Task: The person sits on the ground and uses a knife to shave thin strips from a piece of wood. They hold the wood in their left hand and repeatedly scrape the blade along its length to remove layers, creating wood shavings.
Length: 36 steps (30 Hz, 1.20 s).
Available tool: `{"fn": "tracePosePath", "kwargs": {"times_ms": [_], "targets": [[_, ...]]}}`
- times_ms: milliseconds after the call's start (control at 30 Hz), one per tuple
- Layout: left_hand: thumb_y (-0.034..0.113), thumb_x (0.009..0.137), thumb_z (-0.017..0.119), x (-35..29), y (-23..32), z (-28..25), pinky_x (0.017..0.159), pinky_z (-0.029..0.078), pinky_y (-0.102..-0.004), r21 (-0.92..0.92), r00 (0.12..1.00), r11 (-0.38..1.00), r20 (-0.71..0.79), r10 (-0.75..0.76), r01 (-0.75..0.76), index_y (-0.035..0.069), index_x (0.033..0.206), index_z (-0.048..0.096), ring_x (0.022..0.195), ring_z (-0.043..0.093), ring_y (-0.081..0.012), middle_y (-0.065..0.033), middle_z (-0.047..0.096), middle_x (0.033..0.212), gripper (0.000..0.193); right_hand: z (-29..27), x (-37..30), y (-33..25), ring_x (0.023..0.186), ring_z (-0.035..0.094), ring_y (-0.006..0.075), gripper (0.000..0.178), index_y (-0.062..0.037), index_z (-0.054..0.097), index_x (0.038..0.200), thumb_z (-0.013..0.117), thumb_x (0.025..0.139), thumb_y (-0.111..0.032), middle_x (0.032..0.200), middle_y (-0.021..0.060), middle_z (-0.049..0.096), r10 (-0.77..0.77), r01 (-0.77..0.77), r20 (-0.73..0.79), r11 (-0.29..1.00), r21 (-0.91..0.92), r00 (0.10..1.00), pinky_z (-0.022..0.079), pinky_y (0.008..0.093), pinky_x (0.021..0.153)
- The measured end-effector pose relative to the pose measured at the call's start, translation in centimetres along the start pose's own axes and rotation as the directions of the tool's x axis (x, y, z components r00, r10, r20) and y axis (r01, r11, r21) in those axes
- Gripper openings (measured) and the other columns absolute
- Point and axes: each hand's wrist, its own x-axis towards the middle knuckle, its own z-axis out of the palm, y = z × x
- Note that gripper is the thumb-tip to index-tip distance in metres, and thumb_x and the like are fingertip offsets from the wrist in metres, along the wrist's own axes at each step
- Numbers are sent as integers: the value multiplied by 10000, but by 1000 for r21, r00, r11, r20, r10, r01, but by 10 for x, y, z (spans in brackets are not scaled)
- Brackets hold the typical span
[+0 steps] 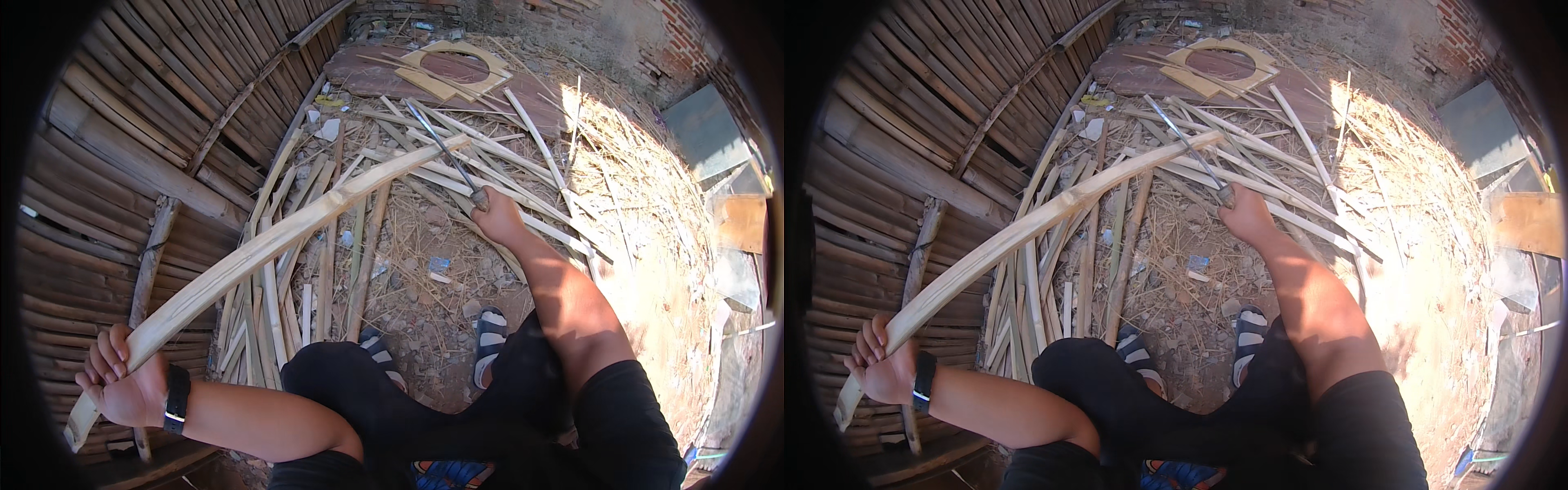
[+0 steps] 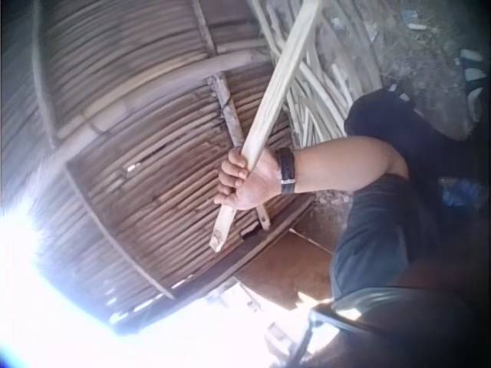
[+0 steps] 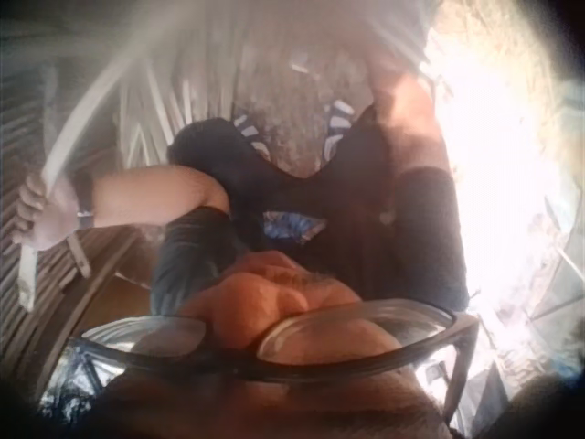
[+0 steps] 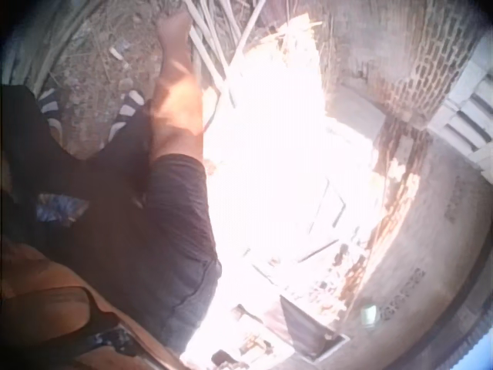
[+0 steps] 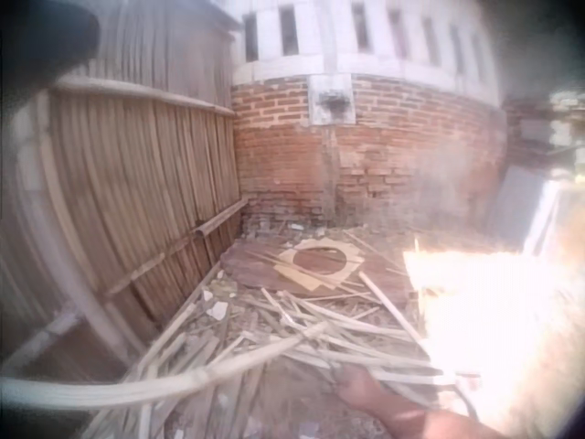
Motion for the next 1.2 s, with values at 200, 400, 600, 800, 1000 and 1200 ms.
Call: {"fn": "tracePosePath", "kwargs": {"times_ms": [200, 400, 600, 800, 1000, 1200], "targets": [[313, 1020, 391, -7, -27, 35, 508, 280, -278, 114, 981, 993, -183, 61, -41, 161, 700, 323, 485, 283, -113, 22, 265, 569, 361, 21, -2, 1, 815, 637, 414, 403, -13, 586, 1103, 665, 745, -179, 842, 239, 652, -11, 11, -29, 1000, -3, 1000, 497, 458, 750], [277, 1015, 394, -8, -18, 32, 522, 274, -281, 151, 993, 986, -89, 82, -68, 163, 691, 319, 497, 284, -115, 20, 268, 571, 351, 25, -21, -71, 909, 628, 425, 466, -29, 523, 1159, 696, 763, -204, 907, 244, 656, -263, 282, 160, 953, -114, 951, 502, 491, 784], [192, 946, 441, -13, 13, 43, 534, 267, -281, 3, 994, 999, 94, -49, 49, 166, 640, 326, 480, 277, -111, 22, 269, 538, 328, 37, 8, 63, 918, 640, 400, 368, -10, 586, 1065, 661, 757, -196, 950, 230, 666, 303, -316, -148, 946, -69, 941, 500, 465, 805], [234, 964, 405, -4, 10, 22, 523, 267, -283, -114, 995, 990, 61, -77, 83, 164, 630, 315, 476, 261, -114, 20, 264, 532, 353, 40, 15, 38, 671, 590, 251, 298, 5, 610, 969, 664, 741, -178, 758, 137, 633, 263, -214, -200, 949, 233, 944, 486, 376, 697], [264, 972, 372, -4, 2, 28, 504, 261, -281, -125, 993, 988, 91, -81, 92, 165, 620, 307, 468, 256, -114, 20, 259, 525, 372, 32, 13, -17, 594, 606, 221, 346, 9, 572, 1076, 645, 783, -160, 758, 145, 623, 300, -317, 127, 756, 572, 945, 477, 363, 533], [229, 959, 388, -7, 10, 27, 507, 268, -268, -109, 996, 994, 87, 3, 6, 168, 624, 324, 459, 251, -102, 28, 259, 526, 347, 33, 14, 22, 471, 478, 122, 163, -47, 522, 861, 657, 792, -107, 637, 26, 508, 609, -516, 221, 364, 775, 762, 371, 283, 405]]}}
